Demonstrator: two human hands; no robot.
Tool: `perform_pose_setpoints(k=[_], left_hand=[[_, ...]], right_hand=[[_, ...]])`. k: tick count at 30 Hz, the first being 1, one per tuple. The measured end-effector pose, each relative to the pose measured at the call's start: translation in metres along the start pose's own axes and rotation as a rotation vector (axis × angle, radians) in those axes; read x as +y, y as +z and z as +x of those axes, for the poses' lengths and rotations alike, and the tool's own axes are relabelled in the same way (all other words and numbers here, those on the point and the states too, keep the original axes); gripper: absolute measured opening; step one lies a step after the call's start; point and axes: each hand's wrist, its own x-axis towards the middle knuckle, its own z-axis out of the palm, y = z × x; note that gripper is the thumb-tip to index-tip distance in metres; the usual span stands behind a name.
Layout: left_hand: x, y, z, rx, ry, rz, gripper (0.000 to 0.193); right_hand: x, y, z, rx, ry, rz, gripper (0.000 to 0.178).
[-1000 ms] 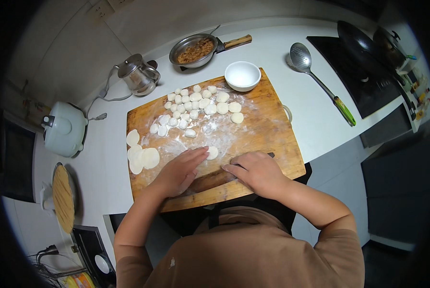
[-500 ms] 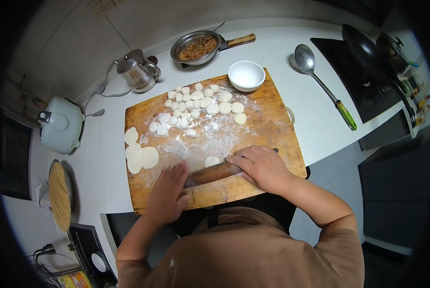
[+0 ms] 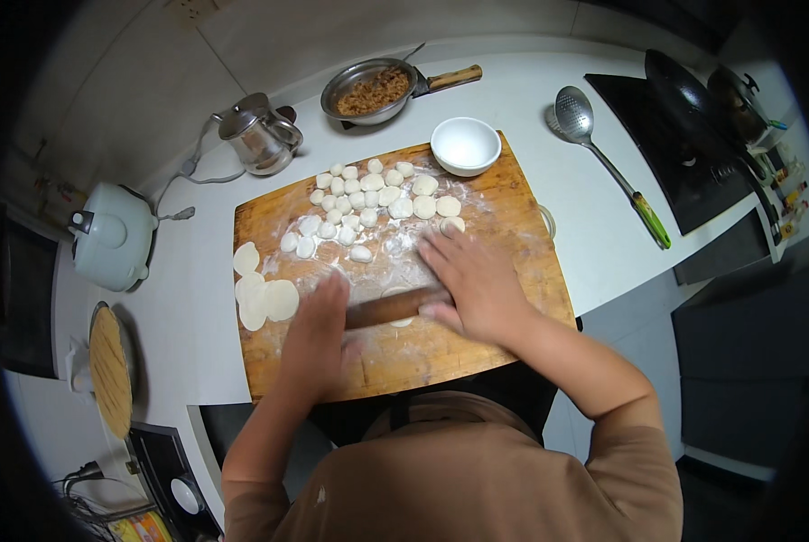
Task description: The person rolls small dough balls into flat circular wrappers using a rolling pin on a floured wooden board. They then scoop a meat filling from a metal bowl and place it onto the center of a wrapper, beginning to fold the edges to form a dumpling.
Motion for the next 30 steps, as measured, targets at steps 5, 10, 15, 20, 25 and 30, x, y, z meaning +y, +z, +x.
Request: perform_pose_setpoints(k=[5, 10, 15, 20, 25, 30], left_hand=[[0.006, 0.003, -0.030, -0.109, -0.013, -0.058, 0.085], [-0.012, -0.001, 0.010, 0.085, -0.066, -0.005, 0.072], [-0.014, -0.011, 0.017, 0.012, -0.052, -0.009, 0.059], [-0.004, -0.017, 0.033, -0.003, 0.122, -0.237, 0.041], [0.007, 0.005, 0.080, -0.030, 0.188, -0.225, 0.026], [0.014, -0.009, 0.088, -0.161, 0.122, -0.263, 0.014]], right_hand=[[-0.018, -0.003, -0.023, -0.078, -0.075, 0.015, 0.080], [0.005, 0.012, 0.038, 0.083, -0.042, -0.050, 0.075], [0.002, 0.008, 0.022, 0.051, -0.004, -0.006, 0.075], [-0.024, 0.005, -0.034, 0.036, -0.083, 0.088, 0.071], [-0.030, 0.012, -0.046, 0.127, -0.125, 0.169, 0.051], [-0.031, 0.011, -0.048, 0.165, -0.140, 0.159, 0.040]])
